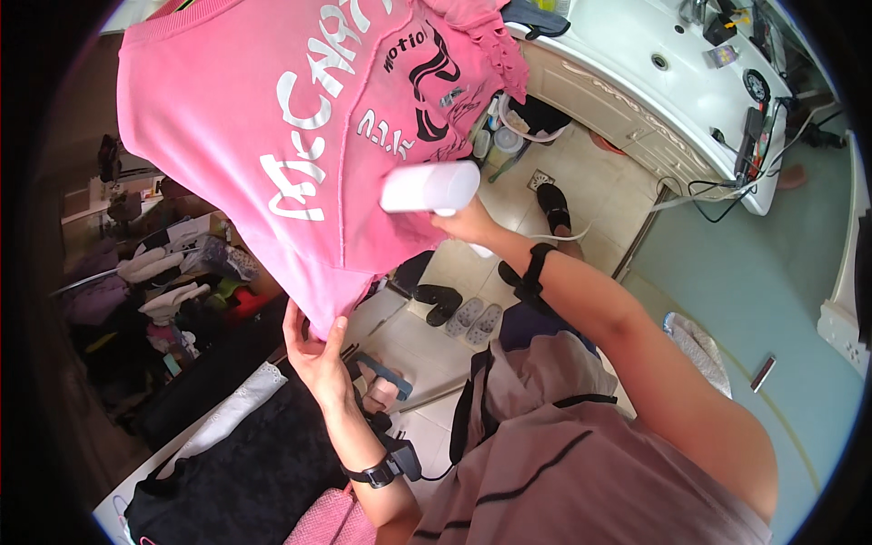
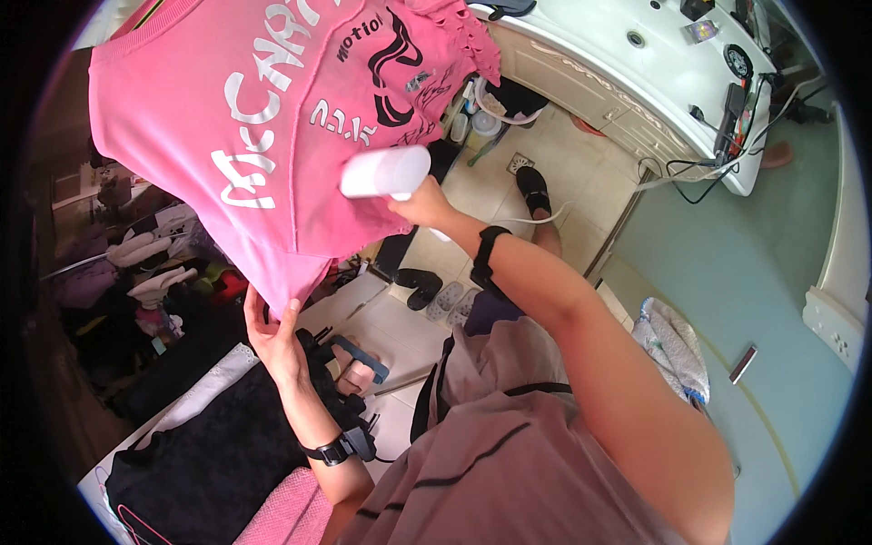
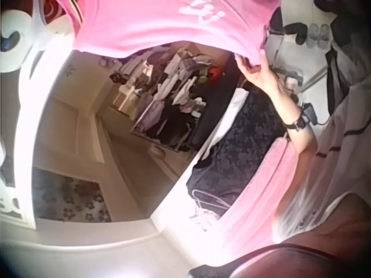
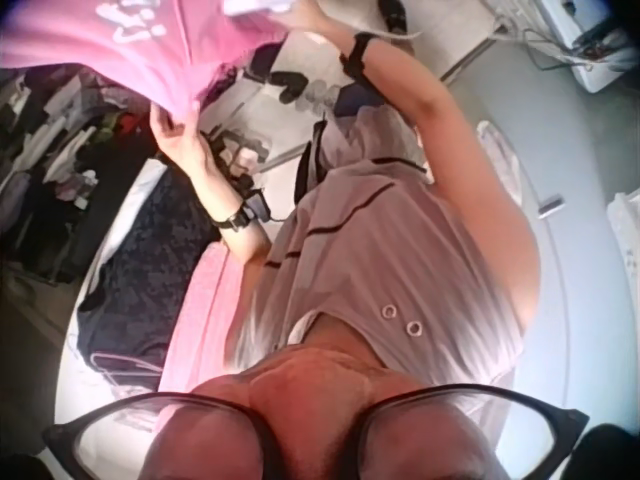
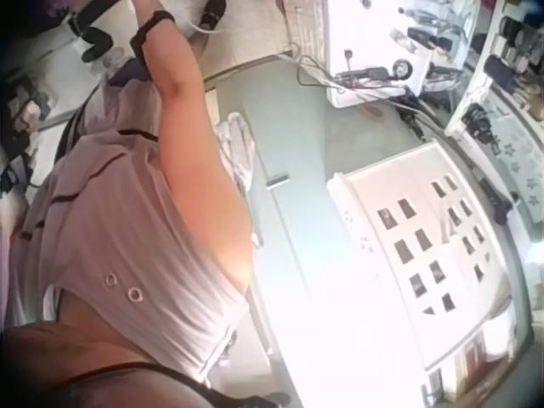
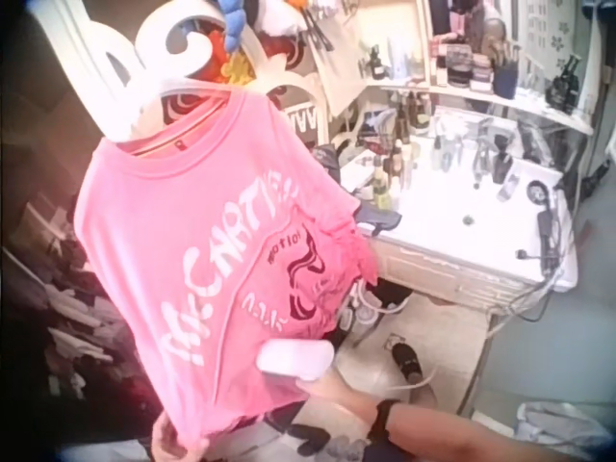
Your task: Steaming a pink sweatshirt and organizing clothes in a dressing area.
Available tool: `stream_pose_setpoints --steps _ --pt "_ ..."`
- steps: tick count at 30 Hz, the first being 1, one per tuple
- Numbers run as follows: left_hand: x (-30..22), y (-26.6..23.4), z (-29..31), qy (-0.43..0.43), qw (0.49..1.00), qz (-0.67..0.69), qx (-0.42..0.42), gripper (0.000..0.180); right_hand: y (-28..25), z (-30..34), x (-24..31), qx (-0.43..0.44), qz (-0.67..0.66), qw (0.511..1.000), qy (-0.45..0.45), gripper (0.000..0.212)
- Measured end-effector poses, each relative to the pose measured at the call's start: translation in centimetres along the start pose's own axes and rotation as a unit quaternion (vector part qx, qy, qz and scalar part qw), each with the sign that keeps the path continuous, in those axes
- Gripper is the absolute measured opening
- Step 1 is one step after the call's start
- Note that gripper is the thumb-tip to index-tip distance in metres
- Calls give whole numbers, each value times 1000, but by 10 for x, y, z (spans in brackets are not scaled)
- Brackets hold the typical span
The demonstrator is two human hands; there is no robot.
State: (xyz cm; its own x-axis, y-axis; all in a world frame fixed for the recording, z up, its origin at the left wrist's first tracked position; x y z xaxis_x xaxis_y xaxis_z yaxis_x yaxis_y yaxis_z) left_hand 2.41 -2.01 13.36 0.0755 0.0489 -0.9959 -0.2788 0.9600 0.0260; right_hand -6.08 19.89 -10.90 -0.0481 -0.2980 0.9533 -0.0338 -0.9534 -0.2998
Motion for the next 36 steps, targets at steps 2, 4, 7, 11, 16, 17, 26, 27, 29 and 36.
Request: stream_pose_setpoints --steps 2,4,7,11,16,17,26,27,29,36 --pt "6 -10 -1 -17 999 -51 1 69 -7 -25 8 55 -33 994 90 40" --pt "13 -27 -5 51 990 -130 15 67 -9 -31 11 70 -71 983 153 36" --pt "13 -21 -9 120 973 -196 28 59 -1 -23 -27 43 33 996 65 38" --pt "14 -32 -6 129 978 -167 -6 56 14 -9 -35 217 46 951 218 40" --pt "30 -53 -10 79 987 -117 -81 42 12 -44 -9 68 -26 991 108 40" --pt "32 -51 -11 81 987 -116 -82 42 12 -47 -8 72 -44 988 132 40" --pt "34 -49 -26 55 977 -134 -157 18 15 -68 -25 78 111 988 78 42" --pt "35 -48 -27 53 971 -152 -178 18 12 -75 -22 24 76 997 11 42" --pt "41 -41 -29 70 966 -138 -208 20 16 -85 -24 41 69 997 19 41" --pt "65 -29 -57 86 945 -10 -315 23 -36 -78 -10 192 95 963 165 34"
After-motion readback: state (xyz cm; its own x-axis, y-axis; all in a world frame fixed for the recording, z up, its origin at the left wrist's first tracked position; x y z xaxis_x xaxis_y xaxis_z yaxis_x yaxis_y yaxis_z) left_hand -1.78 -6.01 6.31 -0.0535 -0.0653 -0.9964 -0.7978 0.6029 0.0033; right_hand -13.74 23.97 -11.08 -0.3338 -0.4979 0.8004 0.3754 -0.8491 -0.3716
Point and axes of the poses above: each hand's wrist, its own z-axis away from the middle knuckle, its own y-axis out of the palm, x = y × z, the point moved 4 cm from there along -z, towards the middle knuckle, and after that the axes turned 15 degrees about z, right-handed, at the moved point
